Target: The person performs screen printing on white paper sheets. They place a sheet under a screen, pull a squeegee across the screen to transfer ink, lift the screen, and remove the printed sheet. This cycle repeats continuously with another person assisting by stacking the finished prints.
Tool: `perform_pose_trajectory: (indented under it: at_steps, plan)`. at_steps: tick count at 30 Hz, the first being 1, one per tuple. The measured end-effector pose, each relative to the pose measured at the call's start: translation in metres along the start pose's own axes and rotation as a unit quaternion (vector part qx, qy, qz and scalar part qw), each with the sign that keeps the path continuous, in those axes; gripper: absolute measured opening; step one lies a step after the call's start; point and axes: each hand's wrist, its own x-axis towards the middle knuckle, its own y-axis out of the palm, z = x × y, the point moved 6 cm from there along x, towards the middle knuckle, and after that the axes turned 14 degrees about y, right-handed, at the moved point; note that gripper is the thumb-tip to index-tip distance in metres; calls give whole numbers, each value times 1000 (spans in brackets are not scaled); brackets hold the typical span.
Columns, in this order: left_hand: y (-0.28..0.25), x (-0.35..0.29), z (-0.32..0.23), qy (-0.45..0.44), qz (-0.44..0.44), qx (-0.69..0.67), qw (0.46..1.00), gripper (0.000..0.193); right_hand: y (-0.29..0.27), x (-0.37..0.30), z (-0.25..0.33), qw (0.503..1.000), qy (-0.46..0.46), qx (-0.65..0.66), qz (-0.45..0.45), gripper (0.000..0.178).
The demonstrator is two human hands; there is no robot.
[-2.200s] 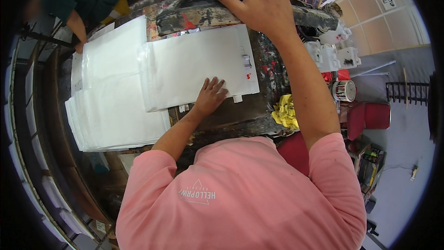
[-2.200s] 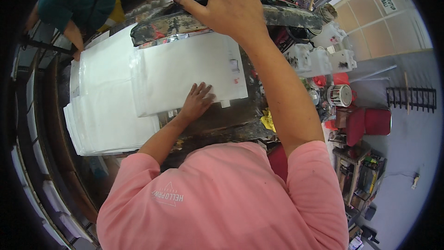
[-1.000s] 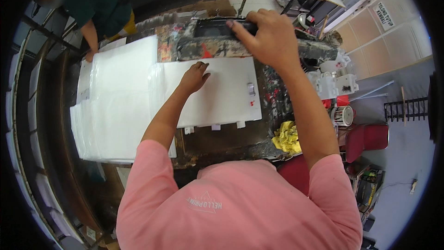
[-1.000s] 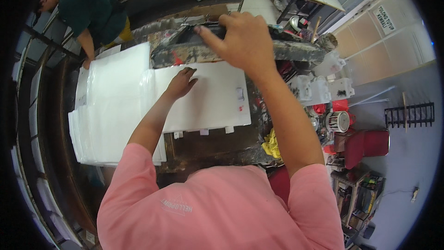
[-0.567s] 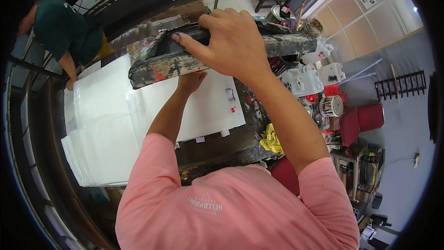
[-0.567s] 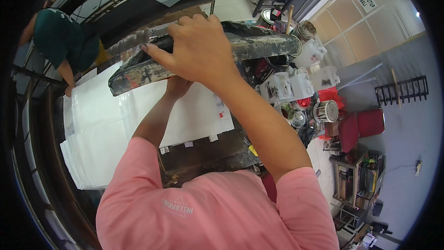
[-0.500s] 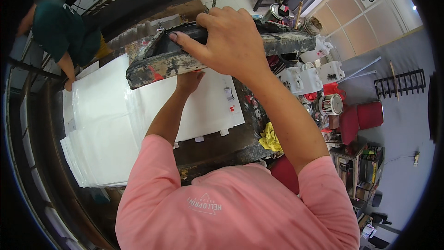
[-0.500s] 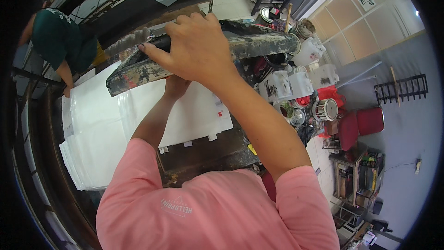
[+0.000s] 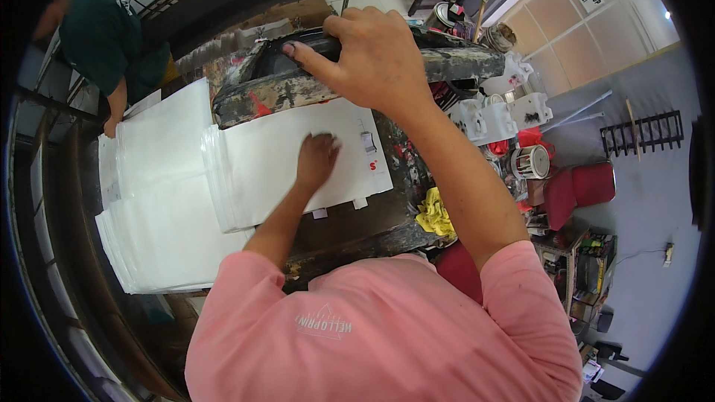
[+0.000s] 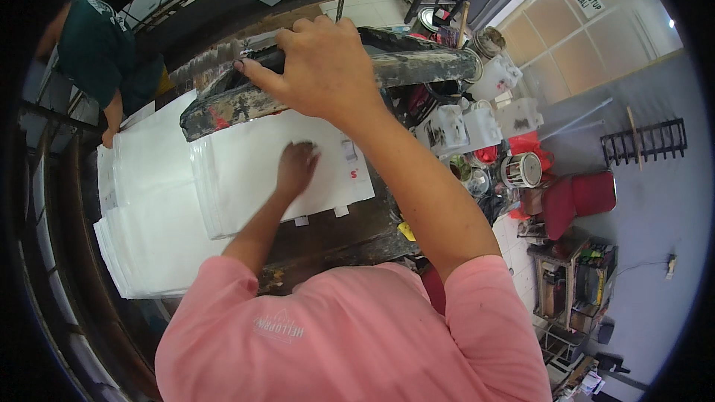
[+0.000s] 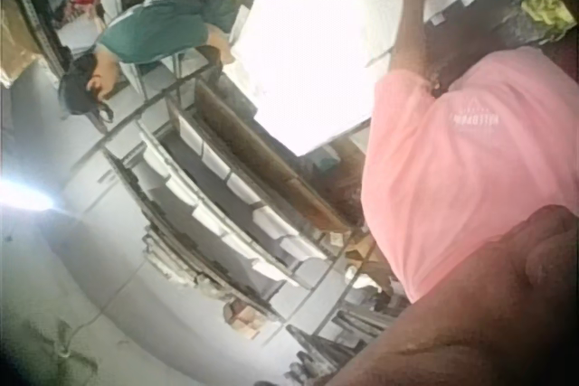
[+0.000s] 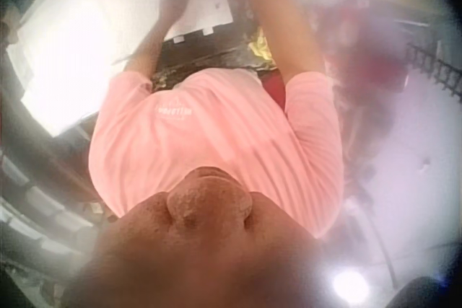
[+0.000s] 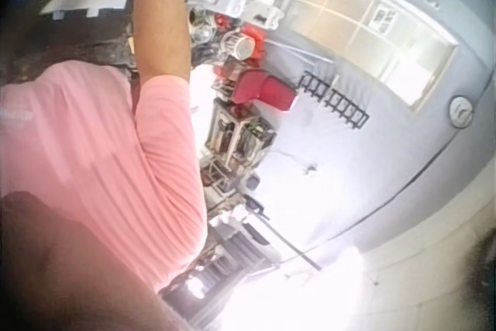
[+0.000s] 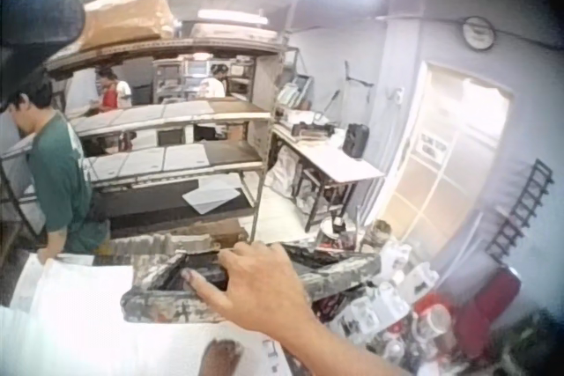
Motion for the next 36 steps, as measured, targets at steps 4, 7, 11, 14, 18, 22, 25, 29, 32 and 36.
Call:
perform_pose_trajectory:
  at_steps: [4, 7, 11, 14, 18, 22, 25, 29, 32, 36]
  plan:
    - [8, -62, -72, 86, -22, 65, 994, 58, 0, -3, 0, 1000, -1, 1, -4, 64]
    - [13, -69, -78, 80, -18, 66, 994, 63, 1, -1, -3, 1000, -2, 19, -18, 63]
    - [16, -66, -75, 77, -26, 67, 994, 66, -3, -1, 1, 1000, -6, 16, -20, 61]
    - [18, -64, -77, 78, -23, 73, 994, 65, -2, -2, 0, 1000, -7, 1, -8, 62]
    - [17, -64, -77, 71, -9, 84, 994, 65, 1, -2, 1, 1000, 0, -6, 18, 65]
    - [4, -74, -78, 47, -50, 68, 995, 68, -1, -4, 7, 1000, -13, 6, -12, 63]
    - [-7, -101, -85, -50, -108, 54, 991, 72, -10, -1, 11, 1000, -13, 16, 1, 60]
    - [-15, -184, -100, -57, -116, 52, 990, 74, -4, -6, 6, 998, -35, 17, -43, 59]
    - [-29, -243, -87, -103, -112, 116, 982, 80, -4, -10, 8, 999, -28, 18, -22, 61]
    - [-52, -259, -80, -112, -65, 175, 976, 94, -4, -8, 9, 999, -34, 8, -14, 62]
